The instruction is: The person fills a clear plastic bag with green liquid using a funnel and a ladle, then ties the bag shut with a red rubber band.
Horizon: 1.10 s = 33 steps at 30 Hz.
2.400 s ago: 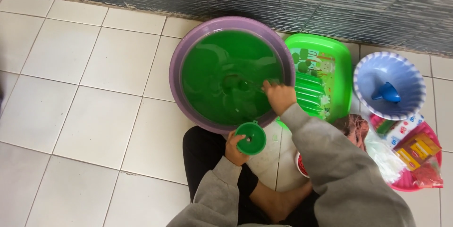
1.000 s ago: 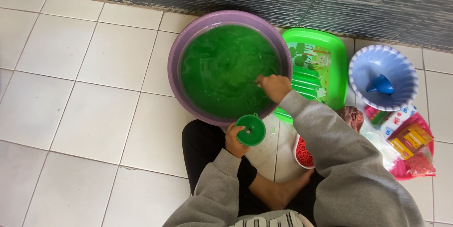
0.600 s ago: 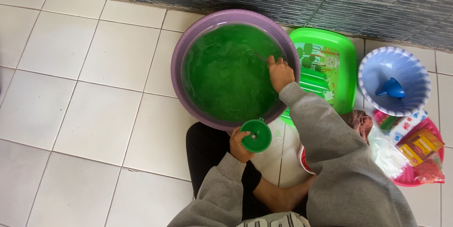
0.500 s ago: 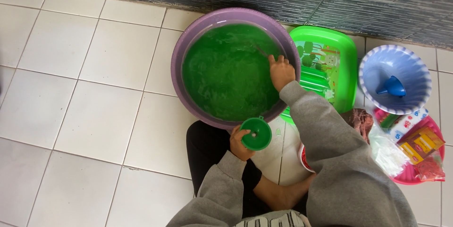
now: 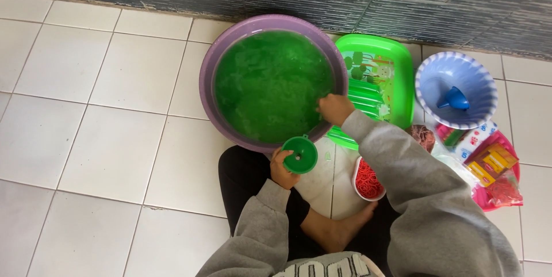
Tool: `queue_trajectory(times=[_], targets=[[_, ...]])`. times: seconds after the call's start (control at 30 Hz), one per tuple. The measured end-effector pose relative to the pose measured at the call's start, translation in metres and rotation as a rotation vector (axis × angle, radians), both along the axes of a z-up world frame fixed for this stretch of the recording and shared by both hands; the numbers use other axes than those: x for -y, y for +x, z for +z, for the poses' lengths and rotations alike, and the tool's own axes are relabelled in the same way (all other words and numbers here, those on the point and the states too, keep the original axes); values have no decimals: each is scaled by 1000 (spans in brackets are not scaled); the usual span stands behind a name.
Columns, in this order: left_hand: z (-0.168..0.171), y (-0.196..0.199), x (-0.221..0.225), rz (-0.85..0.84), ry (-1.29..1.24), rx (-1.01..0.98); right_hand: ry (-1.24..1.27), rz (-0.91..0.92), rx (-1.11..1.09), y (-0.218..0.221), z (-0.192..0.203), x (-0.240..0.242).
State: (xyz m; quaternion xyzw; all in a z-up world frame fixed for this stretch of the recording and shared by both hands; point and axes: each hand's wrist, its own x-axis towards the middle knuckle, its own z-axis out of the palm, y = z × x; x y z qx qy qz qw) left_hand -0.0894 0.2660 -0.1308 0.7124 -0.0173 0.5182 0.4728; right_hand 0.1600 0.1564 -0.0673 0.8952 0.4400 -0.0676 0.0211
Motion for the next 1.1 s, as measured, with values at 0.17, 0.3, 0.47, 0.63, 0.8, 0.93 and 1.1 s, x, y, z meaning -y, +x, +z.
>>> queue_trajectory(times=[0.17,0.3,0.47,0.63,0.8,0.93,1.1], targets=[[-2,0,-1,-2,20,-12,-51,67,-222,-36,53,1],[-3,-3,0,8,4,-39,-7,60,-393,-50,76,-9],[0,-3,3,12,7,-32,83,-5,-315,-45,50,-19],[1,-3,4,0,-21,-34,88,10,35,-29,15,-37],[-5,-1,7,27,-18,-10,144,-104,70,-2,-14,-54],[3,-3,7,32,-22,-34,138,-152,87,14,-20,-64],[0,-2,8,20,-46,-8,90,-234,167,24,-17,-67]])
